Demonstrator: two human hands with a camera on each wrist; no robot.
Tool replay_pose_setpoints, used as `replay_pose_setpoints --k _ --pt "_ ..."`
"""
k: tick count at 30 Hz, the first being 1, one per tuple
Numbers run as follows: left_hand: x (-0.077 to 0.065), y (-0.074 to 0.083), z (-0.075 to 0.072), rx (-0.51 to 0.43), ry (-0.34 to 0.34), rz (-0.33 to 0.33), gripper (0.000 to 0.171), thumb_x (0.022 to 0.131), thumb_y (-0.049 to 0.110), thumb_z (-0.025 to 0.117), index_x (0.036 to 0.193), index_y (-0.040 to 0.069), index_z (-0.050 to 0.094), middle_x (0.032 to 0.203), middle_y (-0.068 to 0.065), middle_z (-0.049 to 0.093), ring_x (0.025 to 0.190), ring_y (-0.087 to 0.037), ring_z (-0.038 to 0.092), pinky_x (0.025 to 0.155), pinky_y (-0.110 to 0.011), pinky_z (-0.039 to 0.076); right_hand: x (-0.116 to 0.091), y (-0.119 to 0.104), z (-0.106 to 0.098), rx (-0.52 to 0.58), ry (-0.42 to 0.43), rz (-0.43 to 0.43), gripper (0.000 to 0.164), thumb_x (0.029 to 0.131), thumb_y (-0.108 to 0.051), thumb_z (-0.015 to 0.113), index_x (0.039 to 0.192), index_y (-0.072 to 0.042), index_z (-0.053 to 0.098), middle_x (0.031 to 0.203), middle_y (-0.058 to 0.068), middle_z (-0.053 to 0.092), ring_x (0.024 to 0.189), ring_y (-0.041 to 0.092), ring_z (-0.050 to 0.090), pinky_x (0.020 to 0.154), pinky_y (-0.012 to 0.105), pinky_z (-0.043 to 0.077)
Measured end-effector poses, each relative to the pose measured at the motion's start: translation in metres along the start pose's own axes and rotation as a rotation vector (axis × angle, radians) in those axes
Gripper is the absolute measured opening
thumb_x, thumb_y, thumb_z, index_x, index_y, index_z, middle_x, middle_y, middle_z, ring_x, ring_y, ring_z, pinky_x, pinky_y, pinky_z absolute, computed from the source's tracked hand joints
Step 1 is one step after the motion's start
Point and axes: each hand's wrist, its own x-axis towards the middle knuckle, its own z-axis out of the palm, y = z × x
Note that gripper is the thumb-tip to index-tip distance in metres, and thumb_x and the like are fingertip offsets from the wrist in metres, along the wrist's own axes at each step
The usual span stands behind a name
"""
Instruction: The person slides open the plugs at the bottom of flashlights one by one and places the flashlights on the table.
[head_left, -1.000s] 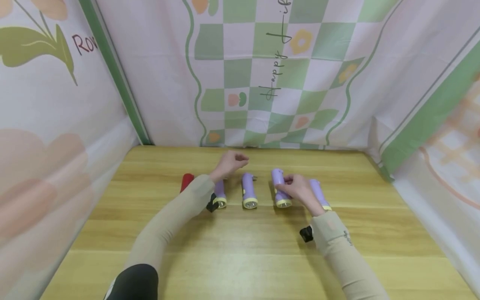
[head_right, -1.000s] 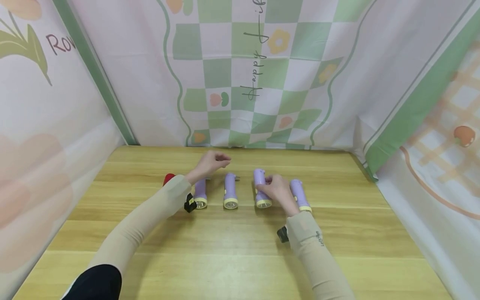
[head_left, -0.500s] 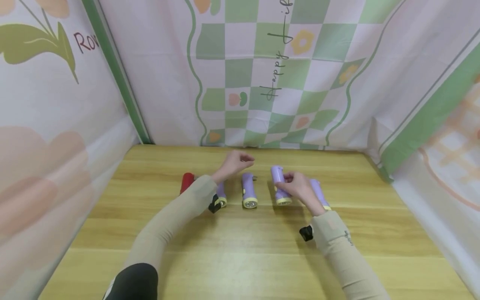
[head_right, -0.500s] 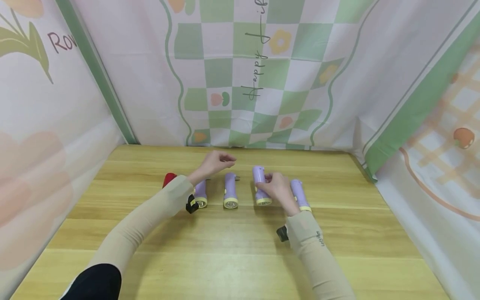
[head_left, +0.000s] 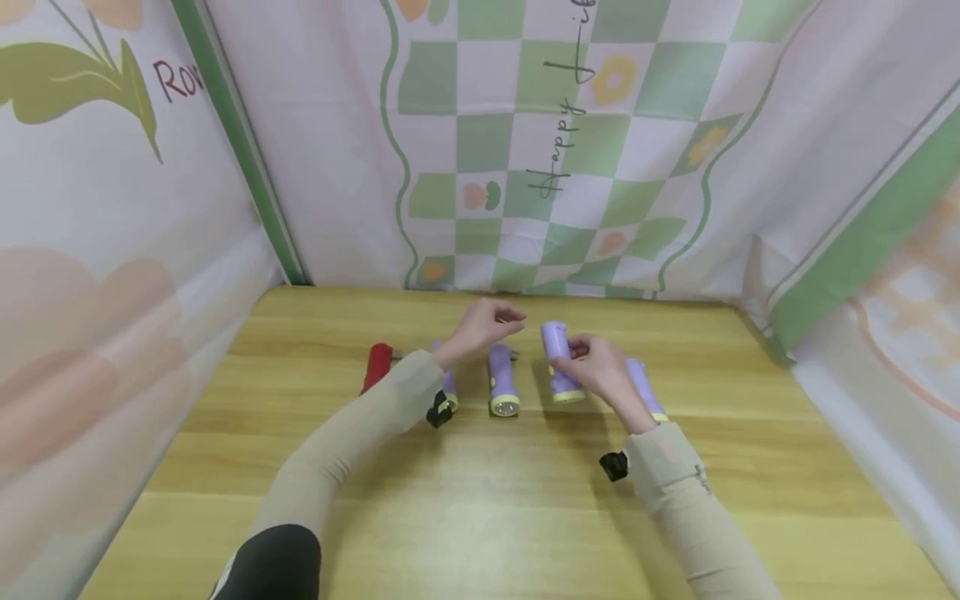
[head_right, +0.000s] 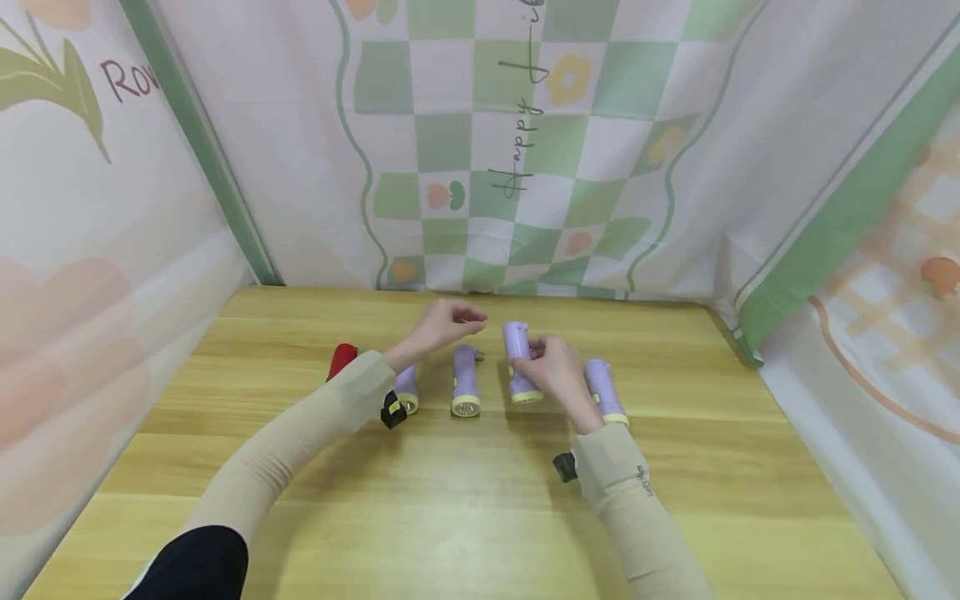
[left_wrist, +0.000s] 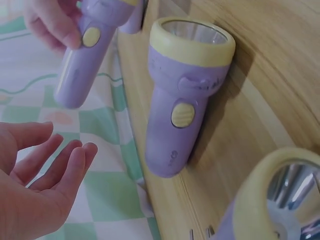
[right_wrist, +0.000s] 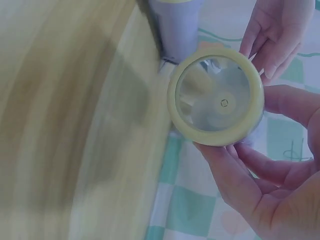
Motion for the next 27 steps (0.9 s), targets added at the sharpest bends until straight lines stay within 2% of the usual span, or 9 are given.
replay_pose_setpoints --k 6,12,19,23,27 --pt "-0.003 0.009 0.005 -0.043 0.008 0.015 0.030 0.094 0.021 0.067 0.120 0.005 0.068 0.118 -0.012 0.072 0.106 -0.025 0.069 0.090 -0.028 0.058 -0.005 -0.008 -0.002 0.020 0.030 -0.033 0.050 0.091 -0.026 0.068 0.126 0.009 0.058 0.120 0.028 0.067 0.110 0.040 0.066 0.088 0.045 0.059" --pt "-0.004 0.014 0.008 -0.101 0.049 0.040 0.035 0.092 0.027 0.071 0.120 0.005 0.068 0.116 -0.011 0.073 0.103 -0.023 0.071 0.086 -0.025 0.059 -0.007 -0.016 -0.002 0.030 0.061 -0.058 0.050 0.090 -0.025 0.070 0.127 0.007 0.057 0.120 0.028 0.067 0.109 0.041 0.067 0.087 0.045 0.060" --pt "-0.009 0.023 0.014 -0.139 0.068 0.058 0.033 0.091 0.026 0.072 0.116 0.005 0.070 0.111 -0.012 0.075 0.098 -0.024 0.072 0.083 -0.023 0.059 -0.011 -0.014 0.000 0.033 0.096 -0.084 0.047 0.089 -0.024 0.071 0.124 0.006 0.060 0.117 0.027 0.069 0.106 0.041 0.069 0.083 0.043 0.061" --pt "-0.009 0.024 0.016 -0.156 0.077 0.075 0.031 0.091 0.024 0.072 0.115 0.004 0.070 0.111 -0.013 0.075 0.097 -0.025 0.073 0.082 -0.022 0.059 -0.012 -0.013 0.001 0.037 0.105 -0.078 0.047 0.088 -0.023 0.071 0.124 0.005 0.060 0.118 0.026 0.069 0.104 0.039 0.070 0.082 0.042 0.062" --pt "-0.008 0.022 0.014 -0.170 0.120 0.097 0.029 0.091 0.023 0.072 0.112 0.003 0.071 0.109 -0.014 0.075 0.096 -0.027 0.073 0.082 -0.024 0.059 -0.010 -0.016 0.003 0.038 0.118 -0.092 0.048 0.088 -0.025 0.072 0.125 0.003 0.059 0.119 0.024 0.069 0.103 0.038 0.071 0.082 0.042 0.061"
